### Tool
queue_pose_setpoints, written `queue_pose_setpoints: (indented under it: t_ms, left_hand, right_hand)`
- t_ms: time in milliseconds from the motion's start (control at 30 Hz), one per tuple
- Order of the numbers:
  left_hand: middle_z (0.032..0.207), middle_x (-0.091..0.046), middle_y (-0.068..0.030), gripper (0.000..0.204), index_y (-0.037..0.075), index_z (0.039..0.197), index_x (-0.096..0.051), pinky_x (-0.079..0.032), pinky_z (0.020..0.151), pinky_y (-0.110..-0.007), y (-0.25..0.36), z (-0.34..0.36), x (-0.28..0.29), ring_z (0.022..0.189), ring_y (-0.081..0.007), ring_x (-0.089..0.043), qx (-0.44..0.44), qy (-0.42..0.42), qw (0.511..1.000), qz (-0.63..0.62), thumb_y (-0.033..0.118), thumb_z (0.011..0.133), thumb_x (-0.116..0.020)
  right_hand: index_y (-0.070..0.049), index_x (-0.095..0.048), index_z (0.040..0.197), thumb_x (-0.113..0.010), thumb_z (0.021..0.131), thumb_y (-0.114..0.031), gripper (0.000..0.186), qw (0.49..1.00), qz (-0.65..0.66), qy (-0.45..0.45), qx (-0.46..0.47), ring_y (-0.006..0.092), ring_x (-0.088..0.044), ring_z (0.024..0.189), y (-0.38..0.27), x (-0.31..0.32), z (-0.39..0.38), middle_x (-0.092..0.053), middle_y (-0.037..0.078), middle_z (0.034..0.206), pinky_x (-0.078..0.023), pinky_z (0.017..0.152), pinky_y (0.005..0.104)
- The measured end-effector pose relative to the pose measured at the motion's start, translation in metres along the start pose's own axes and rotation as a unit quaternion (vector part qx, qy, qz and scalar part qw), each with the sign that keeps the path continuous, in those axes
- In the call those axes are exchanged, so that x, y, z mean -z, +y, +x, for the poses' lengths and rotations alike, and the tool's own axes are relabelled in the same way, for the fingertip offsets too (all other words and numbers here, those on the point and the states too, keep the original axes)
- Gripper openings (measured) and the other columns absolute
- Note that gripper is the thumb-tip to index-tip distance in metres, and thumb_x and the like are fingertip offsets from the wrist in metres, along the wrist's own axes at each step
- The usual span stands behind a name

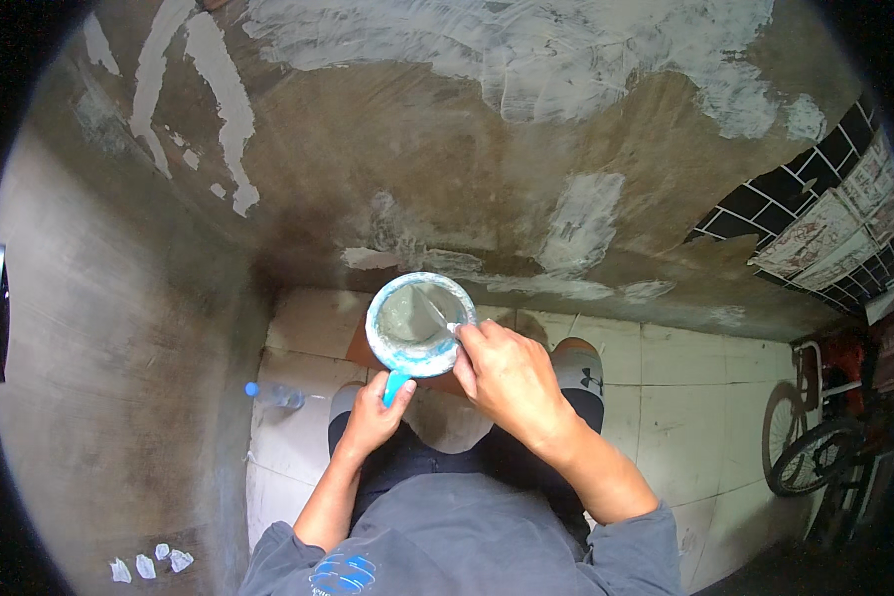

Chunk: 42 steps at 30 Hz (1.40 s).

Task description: The person applies putty to a damaged wall using a scraper and a small container of compound.

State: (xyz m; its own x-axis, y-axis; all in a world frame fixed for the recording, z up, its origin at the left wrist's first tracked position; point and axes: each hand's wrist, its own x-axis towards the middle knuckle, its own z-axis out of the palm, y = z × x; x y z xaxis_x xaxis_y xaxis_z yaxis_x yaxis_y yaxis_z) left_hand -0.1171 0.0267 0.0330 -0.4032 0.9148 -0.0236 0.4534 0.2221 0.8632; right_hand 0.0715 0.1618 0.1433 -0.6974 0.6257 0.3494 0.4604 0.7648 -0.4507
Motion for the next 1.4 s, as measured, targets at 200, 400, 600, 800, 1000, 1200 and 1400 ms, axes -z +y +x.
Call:
queue_pose_setpoints:
  t_ms: [200,400,600,800,1000,1200,1400]
  left_hand:
    - [0.065,-0.058,-0.0138,0.036,0.001,0.089,-0.058,-0.046,0.058,-0.038,0.001,-0.006,-0.002,0.058,-0.0230,-0.055,-0.016,0.018,1.000,-0.004,0.034,0.097,-0.068]
    - [0.067,-0.060,-0.0190,0.035,0.001,0.089,-0.056,-0.046,0.058,-0.041,-0.002,-0.007,-0.004,0.059,-0.0332,-0.060,-0.022,0.020,0.999,0.031,0.033,0.097,-0.067]
    - [0.071,-0.062,-0.0211,0.034,0.001,0.091,-0.056,-0.048,0.060,-0.043,0.003,-0.005,-0.003,0.064,-0.0384,-0.064,-0.018,0.014,0.999,0.024,0.032,0.098,-0.066]
    - [0.075,-0.064,-0.0234,0.035,0.001,0.092,-0.056,-0.049,0.062,-0.046,0.002,-0.005,-0.009,0.072,-0.0441,-0.064,-0.014,0.022,0.998,0.051,0.034,0.098,-0.066]
    - [0.074,-0.064,-0.0247,0.039,0.001,0.088,-0.051,-0.050,0.063,-0.052,0.003,-0.004,-0.003,0.073,-0.0464,-0.065,-0.007,0.014,0.998,0.058,0.037,0.099,-0.063]
    - [0.071,-0.063,-0.0213,0.034,0.001,0.093,-0.057,-0.048,0.061,-0.045,-0.001,-0.004,-0.004,0.068,-0.0409,-0.065,-0.011,0.021,0.999,0.037,0.034,0.098,-0.066]
    - [0.069,-0.062,-0.0200,0.033,0.000,0.091,-0.057,-0.047,0.058,-0.042,0.000,-0.005,-0.005,0.062,-0.0364,-0.062,-0.022,0.022,0.999,0.014,0.031,0.097,-0.067]
  right_hand:
    - [0.001,-0.066,0.109,-0.070,0.085,-0.013,0.028,0.997,-0.070,-0.043,-0.002,0.0329,-0.069,0.081,0.008,-0.019,0.000,-0.064,0.016,0.086,-0.056,0.070,0.0444]
    - [0.001,-0.065,0.112,-0.070,0.085,-0.013,0.031,0.998,-0.033,-0.051,-0.003,0.0336,-0.068,0.082,0.011,-0.034,-0.008,-0.063,0.017,0.089,-0.057,0.071,0.0439]
    - [0.001,-0.064,0.113,-0.068,0.087,-0.010,0.029,0.998,-0.053,-0.043,0.000,0.0363,-0.067,0.082,0.013,-0.035,-0.002,-0.062,0.017,0.090,-0.056,0.070,0.0461]
    - [0.002,-0.065,0.113,-0.066,0.090,-0.012,0.027,0.997,0.042,-0.056,-0.028,0.0399,-0.067,0.081,0.016,-0.051,-0.015,-0.064,0.020,0.092,-0.055,0.071,0.0480]
    - [0.003,-0.068,0.109,-0.066,0.092,-0.011,0.022,0.989,0.117,-0.012,-0.089,0.0399,-0.068,0.087,0.022,-0.052,-0.019,-0.069,0.020,0.097,-0.055,0.078,0.0428]
    - [0.001,-0.068,0.111,-0.068,0.090,-0.011,0.023,0.989,0.138,0.003,-0.062,0.0379,-0.068,0.086,0.016,-0.050,-0.018,-0.068,0.019,0.096,-0.055,0.076,0.0421]
    - [-0.002,-0.066,0.114,-0.067,0.089,-0.012,0.027,0.995,0.091,-0.031,-0.001,0.0348,-0.066,0.081,0.007,-0.058,-0.023,-0.063,0.015,0.092,-0.056,0.071,0.0448]
